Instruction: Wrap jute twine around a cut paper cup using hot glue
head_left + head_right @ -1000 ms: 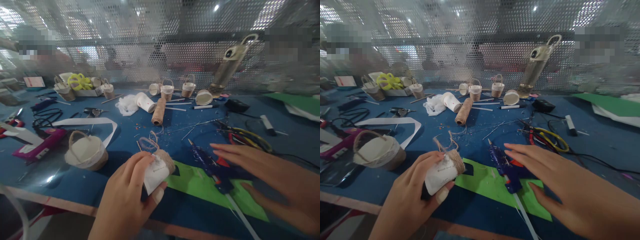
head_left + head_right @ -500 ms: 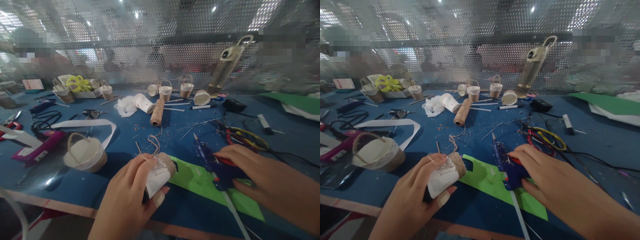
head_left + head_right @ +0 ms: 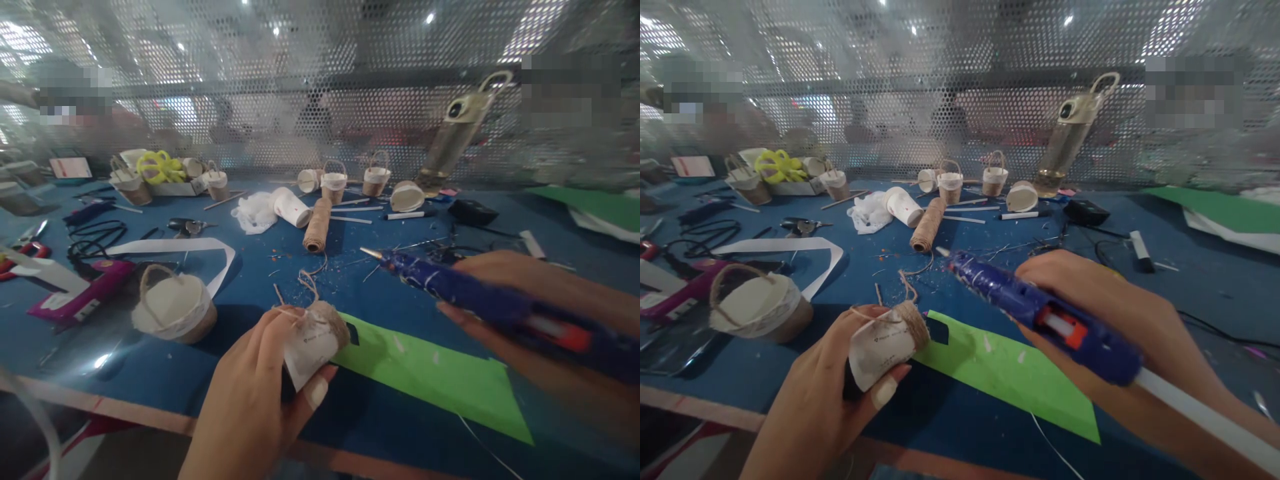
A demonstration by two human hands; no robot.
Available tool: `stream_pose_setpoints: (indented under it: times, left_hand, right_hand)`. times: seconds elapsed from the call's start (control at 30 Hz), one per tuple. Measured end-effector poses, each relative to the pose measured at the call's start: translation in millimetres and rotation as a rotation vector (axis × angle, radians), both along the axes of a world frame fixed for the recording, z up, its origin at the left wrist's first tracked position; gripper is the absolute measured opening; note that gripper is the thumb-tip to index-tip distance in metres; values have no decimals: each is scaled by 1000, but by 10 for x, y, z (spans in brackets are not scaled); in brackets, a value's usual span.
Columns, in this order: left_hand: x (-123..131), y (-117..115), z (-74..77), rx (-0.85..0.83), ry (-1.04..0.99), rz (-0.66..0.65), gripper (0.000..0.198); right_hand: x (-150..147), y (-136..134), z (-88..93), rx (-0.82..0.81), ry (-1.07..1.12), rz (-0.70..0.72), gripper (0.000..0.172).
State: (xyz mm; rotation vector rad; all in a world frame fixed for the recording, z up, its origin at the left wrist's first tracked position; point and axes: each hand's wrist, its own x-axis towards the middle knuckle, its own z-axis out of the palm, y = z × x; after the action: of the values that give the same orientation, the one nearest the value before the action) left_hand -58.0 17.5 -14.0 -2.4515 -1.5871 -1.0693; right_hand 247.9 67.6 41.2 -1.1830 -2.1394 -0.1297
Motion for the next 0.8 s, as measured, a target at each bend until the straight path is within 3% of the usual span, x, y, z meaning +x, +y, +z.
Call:
stream_pose_setpoints:
  times: [0.07,0.13,0.23,0.63,0.8]
  left_hand:
    - [-1,-7,11,-37,-39,4,37]
    - [-1,-10,18,-58,-56,6,37]
    - [-1,-2,14,-42,-36,0,38]
    - [16,-3,29,31,83,-12,36]
    - [19,0,13,71,93,-27,36]
  right_hand:
    - [-107,-20,-14,-20,64,154,5]
    - [-157,-29,-71,-119,55,264,10]
    - [-142,-29,-187,-259,11,317,13]
    - [-246,-129,-251,-137,-103,209,13]
    - [-268,-131,-286,-159,-70,243,12]
